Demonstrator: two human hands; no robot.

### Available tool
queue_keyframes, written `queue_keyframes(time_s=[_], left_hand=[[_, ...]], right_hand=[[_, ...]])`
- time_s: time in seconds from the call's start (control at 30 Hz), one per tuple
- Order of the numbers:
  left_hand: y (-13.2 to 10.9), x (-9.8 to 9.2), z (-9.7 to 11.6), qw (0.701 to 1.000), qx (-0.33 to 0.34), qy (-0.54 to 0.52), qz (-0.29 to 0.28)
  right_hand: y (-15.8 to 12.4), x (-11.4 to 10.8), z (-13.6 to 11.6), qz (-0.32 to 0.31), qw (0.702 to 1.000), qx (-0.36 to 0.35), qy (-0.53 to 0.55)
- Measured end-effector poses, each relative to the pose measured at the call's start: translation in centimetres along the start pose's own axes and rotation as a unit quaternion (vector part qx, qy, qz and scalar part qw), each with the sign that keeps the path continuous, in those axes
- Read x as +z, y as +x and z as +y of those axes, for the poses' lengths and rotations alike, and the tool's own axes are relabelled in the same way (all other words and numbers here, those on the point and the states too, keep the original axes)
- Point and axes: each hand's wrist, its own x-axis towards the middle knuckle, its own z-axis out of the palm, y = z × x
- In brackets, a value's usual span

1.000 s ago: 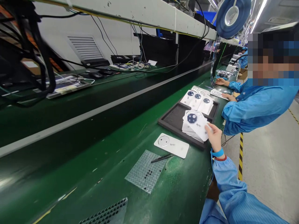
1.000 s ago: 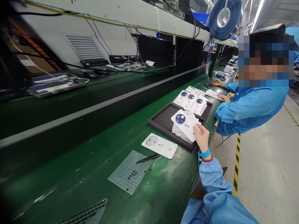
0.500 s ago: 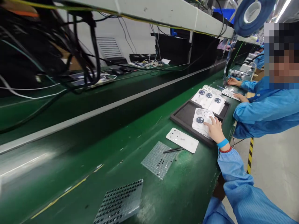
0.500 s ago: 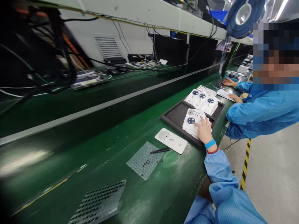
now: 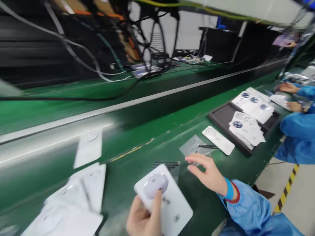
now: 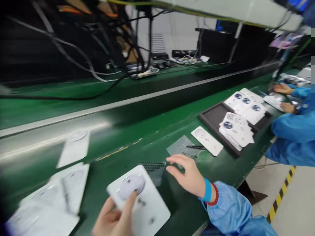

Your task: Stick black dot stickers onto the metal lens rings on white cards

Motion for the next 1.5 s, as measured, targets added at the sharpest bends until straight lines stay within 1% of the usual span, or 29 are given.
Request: queue_keyframes(time_s=[0.03, 0.07, 0.1, 0.13, 0.2, 0.27, 0.47, 0.53, 0.6, 0.7, 0.77, 0.83, 0.9, 1.0, 1.1, 1.17, 1.37, 1.5], left_hand=[[-0.5, 0.2, 0.2, 0.999, -0.026, -0.006, -0.02], [-1.0, 0.3, 0.5, 0.999, -0.031, -0.007, -0.031], [-1.4, 0.4, 0.8, 0.999, -0.028, -0.007, -0.037], [-1.8, 0.4, 1.0, 0.999, -0.019, -0.007, -0.039], [-2.2, 0.3, 1.4, 0.999, 0.001, -0.001, -0.038], [-2.5, 0.0, 1.5, 0.999, 0.013, 0.009, -0.044], [-2.8, -0.6, 0.9, 0.996, 0.056, -0.003, -0.069], [-2.8, -0.9, 0.7, 0.993, 0.071, -0.009, -0.093], [-2.8, -1.2, 0.5, 0.99, 0.079, -0.012, -0.115], [-2.8, -1.4, 0.3, 0.988, 0.079, -0.018, -0.13], [-2.9, -1.3, 0.5, 0.988, 0.07, -0.027, -0.134], [-3.1, -1.1, 0.9, 0.988, 0.052, -0.042, -0.139], [-3.2, -0.9, 1.4, 0.987, 0.035, -0.059, -0.145], [-3.3, -0.7, 2.0, 0.985, 0.023, -0.078, -0.154], [-3.4, -0.7, 2.0, 0.984, 0.02, -0.079, -0.157], [-3.4, -0.8, 1.9, 0.985, 0.028, -0.072, -0.152], [-3.5, -1.0, 1.8, 0.986, 0.082, -0.032, -0.144], [-3.5, -0.9, 2.3, 0.984, 0.105, -0.034, -0.143]], right_hand=[[-0.6, 1.4, -1.1, -0.026, 0.995, 0.033, 0.091], [-1.1, 2.5, -1.9, -0.046, 0.982, 0.067, 0.17], [-1.4, 3.4, -2.6, -0.06, 0.967, 0.096, 0.226], [-1.7, 4.0, -3.0, -0.071, 0.953, 0.12, 0.268], [-1.9, 4.8, -3.5, -0.094, 0.931, 0.15, 0.319], [-2.0, 5.1, -3.8, -0.113, 0.921, 0.167, 0.333], [-2.0, 5.1, -4.8, -0.131, 0.929, 0.195, 0.287], [-1.8, 4.9, -5.0, -0.144, 0.921, 0.207, 0.298], [-1.5, 4.6, -5.0, -0.167, 0.906, 0.222, 0.321], [-1.1, 4.3, -5.2, -0.195, 0.888, 0.235, 0.345], [-1.0, 4.2, -5.3, -0.185, 0.895, 0.229, 0.334], [-1.1, 4.1, -5.5, -0.163, 0.912, 0.217, 0.307], [-1.2, 4.0, -5.5, -0.15, 0.923, 0.209, 0.286], [-1.2, 3.7, -5.5, -0.162, 0.92, 0.216, 0.285], [-1.2, 3.5, -5.4, -0.174, 0.914, 0.219, 0.294], [-1.2, 3.5, -5.5, -0.163, 0.918, 0.21, 0.293], [-1.7, 4.0, -5.8, -0.116, 0.938, 0.184, 0.268], [-1.8, 3.7, -5.8, -0.128, 0.94, 0.17, 0.266]])
